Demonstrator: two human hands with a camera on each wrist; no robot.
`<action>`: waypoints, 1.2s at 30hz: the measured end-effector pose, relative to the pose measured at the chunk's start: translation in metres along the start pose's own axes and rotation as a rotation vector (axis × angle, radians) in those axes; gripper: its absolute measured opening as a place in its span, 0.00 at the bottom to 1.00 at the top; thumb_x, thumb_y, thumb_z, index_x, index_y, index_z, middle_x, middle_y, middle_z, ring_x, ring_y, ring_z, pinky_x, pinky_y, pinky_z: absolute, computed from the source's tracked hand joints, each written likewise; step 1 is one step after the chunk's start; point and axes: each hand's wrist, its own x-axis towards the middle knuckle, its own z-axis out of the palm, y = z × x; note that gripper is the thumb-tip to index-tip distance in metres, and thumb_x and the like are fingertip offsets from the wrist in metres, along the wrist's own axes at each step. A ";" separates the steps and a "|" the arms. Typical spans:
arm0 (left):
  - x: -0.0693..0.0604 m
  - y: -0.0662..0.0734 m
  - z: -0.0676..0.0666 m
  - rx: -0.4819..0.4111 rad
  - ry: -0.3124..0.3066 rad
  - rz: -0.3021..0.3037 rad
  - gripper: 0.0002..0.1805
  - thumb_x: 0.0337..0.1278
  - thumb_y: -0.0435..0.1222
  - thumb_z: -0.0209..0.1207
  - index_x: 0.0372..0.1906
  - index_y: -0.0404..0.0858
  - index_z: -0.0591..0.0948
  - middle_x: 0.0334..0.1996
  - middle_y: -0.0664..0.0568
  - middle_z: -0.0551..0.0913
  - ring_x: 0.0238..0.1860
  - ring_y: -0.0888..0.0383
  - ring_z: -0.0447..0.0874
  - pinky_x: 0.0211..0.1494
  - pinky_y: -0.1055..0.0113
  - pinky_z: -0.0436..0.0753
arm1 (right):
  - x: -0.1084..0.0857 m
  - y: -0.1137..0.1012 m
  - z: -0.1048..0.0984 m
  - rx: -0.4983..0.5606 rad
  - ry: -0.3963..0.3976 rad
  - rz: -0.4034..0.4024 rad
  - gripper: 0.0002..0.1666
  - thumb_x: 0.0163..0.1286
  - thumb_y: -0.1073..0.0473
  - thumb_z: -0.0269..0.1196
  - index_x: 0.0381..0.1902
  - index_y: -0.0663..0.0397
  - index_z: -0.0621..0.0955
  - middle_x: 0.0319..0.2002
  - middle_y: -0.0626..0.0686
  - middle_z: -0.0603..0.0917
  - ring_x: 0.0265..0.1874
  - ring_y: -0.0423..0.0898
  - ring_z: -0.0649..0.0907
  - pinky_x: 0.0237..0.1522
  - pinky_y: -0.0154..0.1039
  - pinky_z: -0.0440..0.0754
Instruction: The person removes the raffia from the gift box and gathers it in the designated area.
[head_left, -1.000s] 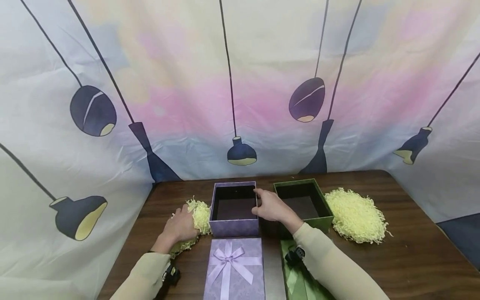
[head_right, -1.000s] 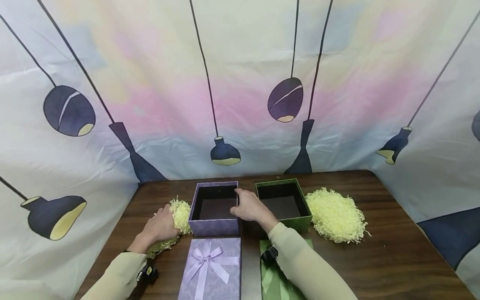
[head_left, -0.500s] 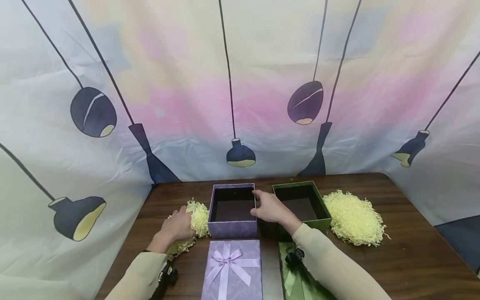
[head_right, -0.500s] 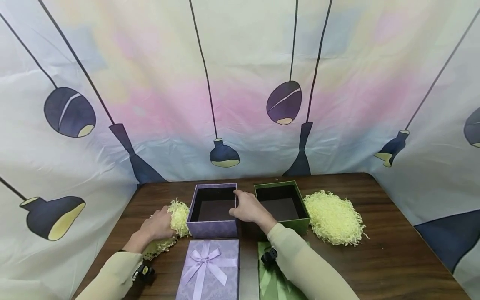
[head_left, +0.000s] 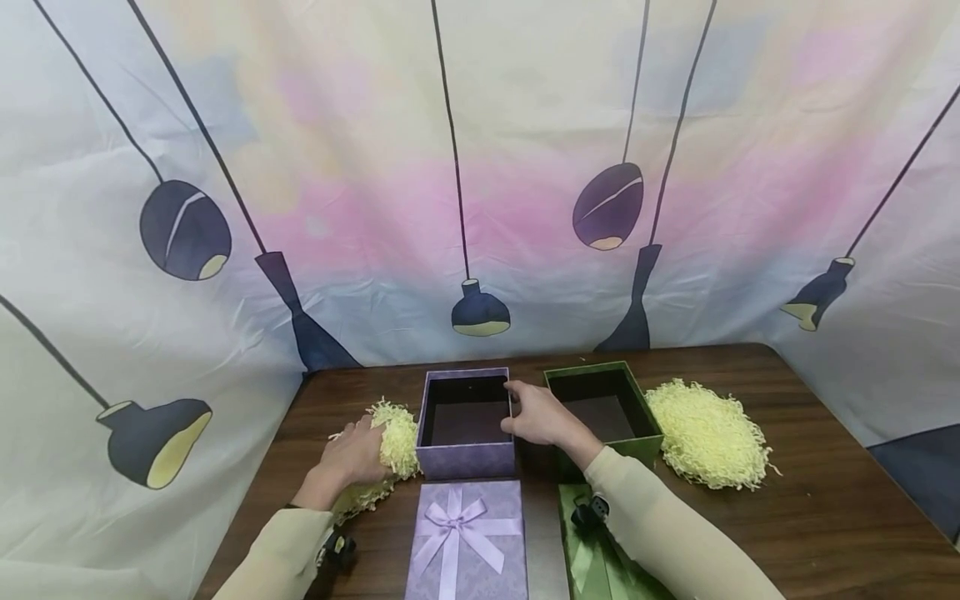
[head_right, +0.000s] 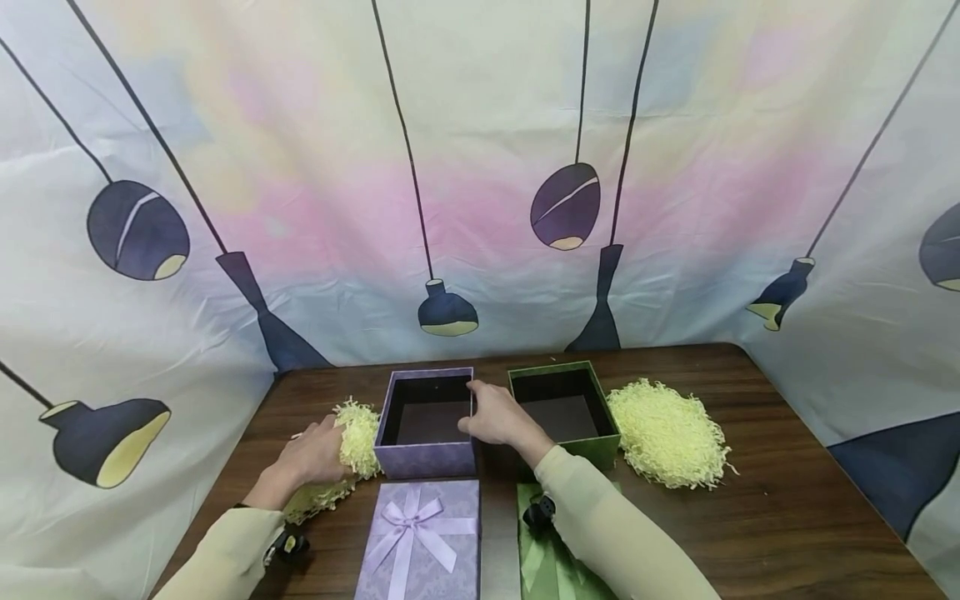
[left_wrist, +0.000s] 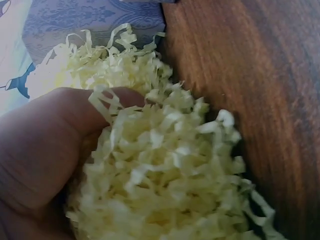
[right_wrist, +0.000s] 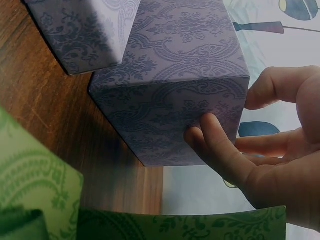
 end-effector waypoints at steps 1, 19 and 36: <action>-0.001 0.000 -0.001 -0.002 -0.004 0.004 0.44 0.39 0.47 0.73 0.65 0.34 0.73 0.67 0.28 0.64 0.63 0.24 0.64 0.50 0.30 0.73 | 0.000 0.001 0.000 -0.005 0.005 -0.001 0.40 0.55 0.57 0.66 0.67 0.61 0.71 0.54 0.60 0.81 0.36 0.47 0.79 0.43 0.43 0.77; -0.005 0.005 -0.017 -0.012 0.026 0.057 0.47 0.42 0.51 0.72 0.70 0.39 0.68 0.67 0.30 0.65 0.63 0.24 0.64 0.49 0.29 0.72 | -0.001 0.005 -0.001 0.002 -0.005 0.023 0.40 0.56 0.57 0.66 0.67 0.60 0.70 0.56 0.59 0.80 0.43 0.49 0.81 0.44 0.44 0.77; -0.009 0.011 -0.041 -0.033 0.148 0.128 0.46 0.44 0.56 0.69 0.71 0.46 0.67 0.65 0.40 0.70 0.63 0.34 0.70 0.47 0.34 0.76 | 0.001 0.006 -0.005 0.018 -0.028 0.018 0.40 0.57 0.58 0.65 0.68 0.60 0.69 0.56 0.61 0.80 0.16 0.41 0.72 0.36 0.40 0.73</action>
